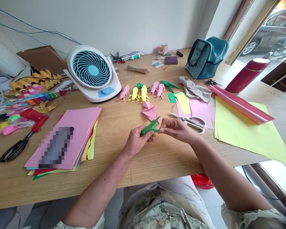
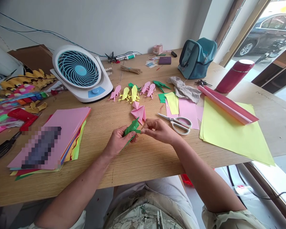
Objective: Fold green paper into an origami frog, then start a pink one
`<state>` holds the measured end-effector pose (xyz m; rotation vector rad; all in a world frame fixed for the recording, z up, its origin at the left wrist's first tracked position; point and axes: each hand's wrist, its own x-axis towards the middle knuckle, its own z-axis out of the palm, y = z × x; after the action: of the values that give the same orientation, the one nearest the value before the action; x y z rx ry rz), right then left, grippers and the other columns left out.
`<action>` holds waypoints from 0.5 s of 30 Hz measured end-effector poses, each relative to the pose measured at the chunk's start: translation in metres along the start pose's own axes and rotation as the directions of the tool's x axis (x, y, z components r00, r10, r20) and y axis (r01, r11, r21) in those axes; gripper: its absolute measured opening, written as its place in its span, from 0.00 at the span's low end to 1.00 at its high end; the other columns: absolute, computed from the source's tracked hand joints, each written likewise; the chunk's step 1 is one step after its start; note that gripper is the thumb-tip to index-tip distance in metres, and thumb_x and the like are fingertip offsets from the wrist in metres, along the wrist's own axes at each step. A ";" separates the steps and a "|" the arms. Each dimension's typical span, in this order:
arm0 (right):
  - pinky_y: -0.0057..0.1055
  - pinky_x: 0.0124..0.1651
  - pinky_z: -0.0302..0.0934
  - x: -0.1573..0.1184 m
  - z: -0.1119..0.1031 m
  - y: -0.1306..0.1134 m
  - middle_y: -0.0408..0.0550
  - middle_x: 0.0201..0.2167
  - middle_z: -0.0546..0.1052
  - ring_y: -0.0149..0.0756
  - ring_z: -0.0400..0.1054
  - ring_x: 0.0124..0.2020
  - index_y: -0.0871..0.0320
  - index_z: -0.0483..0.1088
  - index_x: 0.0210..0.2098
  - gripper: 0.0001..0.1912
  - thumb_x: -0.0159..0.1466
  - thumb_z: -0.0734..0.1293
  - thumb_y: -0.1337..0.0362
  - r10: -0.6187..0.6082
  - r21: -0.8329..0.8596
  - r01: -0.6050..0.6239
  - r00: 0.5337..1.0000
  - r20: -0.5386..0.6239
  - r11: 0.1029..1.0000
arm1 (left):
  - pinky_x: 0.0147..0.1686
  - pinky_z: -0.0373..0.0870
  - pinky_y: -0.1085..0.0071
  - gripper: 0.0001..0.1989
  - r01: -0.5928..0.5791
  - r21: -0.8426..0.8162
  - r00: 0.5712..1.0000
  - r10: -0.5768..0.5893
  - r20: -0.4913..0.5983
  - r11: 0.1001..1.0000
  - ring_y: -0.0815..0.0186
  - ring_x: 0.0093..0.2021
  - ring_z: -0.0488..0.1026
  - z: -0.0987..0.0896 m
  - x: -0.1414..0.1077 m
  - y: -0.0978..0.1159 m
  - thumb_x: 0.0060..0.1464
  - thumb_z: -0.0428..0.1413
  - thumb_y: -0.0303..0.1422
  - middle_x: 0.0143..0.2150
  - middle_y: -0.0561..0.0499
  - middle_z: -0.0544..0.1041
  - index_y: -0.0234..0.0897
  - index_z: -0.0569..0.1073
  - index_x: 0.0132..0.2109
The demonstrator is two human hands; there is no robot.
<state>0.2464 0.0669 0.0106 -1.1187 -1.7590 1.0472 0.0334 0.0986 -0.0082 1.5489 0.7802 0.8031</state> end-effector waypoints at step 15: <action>0.35 0.43 0.65 0.002 0.014 0.002 0.46 0.31 0.75 0.35 0.70 0.34 0.58 0.71 0.30 0.17 0.63 0.70 0.49 -0.027 0.336 -0.016 0.992 0.125 0.942 | 0.22 0.69 0.76 0.18 -0.020 0.040 0.999 0.018 0.040 0.999 0.71 0.22 0.72 0.003 -0.002 0.006 0.56 0.61 0.46 0.26 0.51 0.76 0.33 0.74 0.34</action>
<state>0.2337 0.0661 0.0038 -0.8473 -1.5985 1.3824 0.0351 0.0948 -0.0030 1.6059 0.7580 0.7720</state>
